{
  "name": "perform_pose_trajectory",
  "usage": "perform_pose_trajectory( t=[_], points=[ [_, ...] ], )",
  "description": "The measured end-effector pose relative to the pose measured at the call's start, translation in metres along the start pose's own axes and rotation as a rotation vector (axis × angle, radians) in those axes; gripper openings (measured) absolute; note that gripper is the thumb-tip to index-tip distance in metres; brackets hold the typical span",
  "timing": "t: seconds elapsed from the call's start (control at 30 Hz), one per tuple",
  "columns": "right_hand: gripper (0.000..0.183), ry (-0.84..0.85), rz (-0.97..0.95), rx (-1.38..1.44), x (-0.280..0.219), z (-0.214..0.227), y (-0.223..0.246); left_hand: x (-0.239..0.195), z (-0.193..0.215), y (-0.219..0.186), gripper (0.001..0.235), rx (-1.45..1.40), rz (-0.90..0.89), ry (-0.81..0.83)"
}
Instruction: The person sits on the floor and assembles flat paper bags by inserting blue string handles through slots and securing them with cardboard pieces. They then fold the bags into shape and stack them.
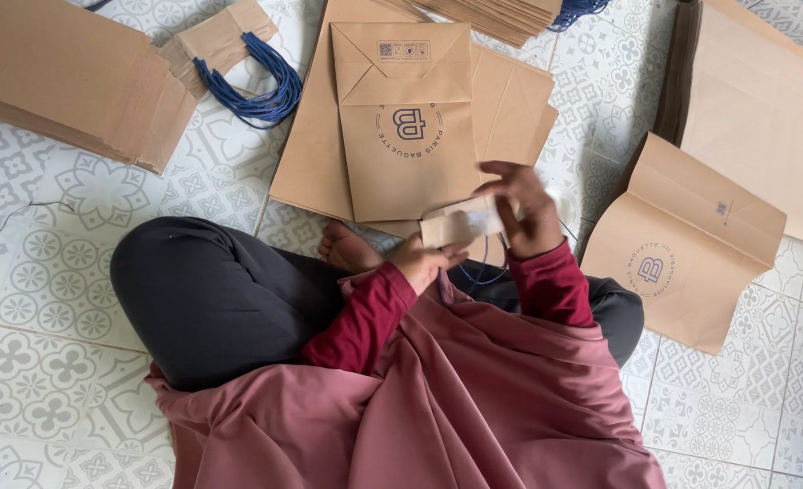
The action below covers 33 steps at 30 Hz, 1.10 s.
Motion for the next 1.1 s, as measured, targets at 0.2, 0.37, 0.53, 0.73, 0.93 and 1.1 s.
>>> perform_pose_trajectory(
  t=[0.2,0.37,0.53,0.73,0.93,1.1],
  points=[
    [0.037,-0.071,-0.25,-0.605,-0.134,-0.053,-0.197,0.002,0.006,-0.06,0.075,-0.057,-0.205,0.04],
    [0.043,-0.062,-0.178,-1.009,-0.127,-0.093,-0.134,-0.001,0.01,-0.067,0.07,-0.039,-0.323,0.054],
    [0.036,-0.01,-0.2,-0.953,-0.141,-0.096,-0.158,-0.01,-0.006,-0.074,0.068,-0.031,-0.33,0.061],
    [0.012,-0.076,-0.073,-0.813,-0.157,-0.091,-0.19,-0.009,-0.001,-0.073,0.068,-0.033,-0.36,0.098],
    [0.029,-0.179,-0.75,-0.62,-0.18,-0.066,-0.204,-0.009,0.0,-0.074,0.072,-0.096,-0.37,0.149],
    [0.015,-0.079,-0.938,-0.536,-0.167,-0.057,-0.208,-0.01,0.001,-0.077,0.071,-0.125,-0.405,0.144]
  ],
)
Point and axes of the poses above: each hand's wrist, its own x-axis towards the middle knuckle, its own z-axis out of the back of the hand, y = z × x, the point moved 1 cm from there along x, towards the middle knuckle
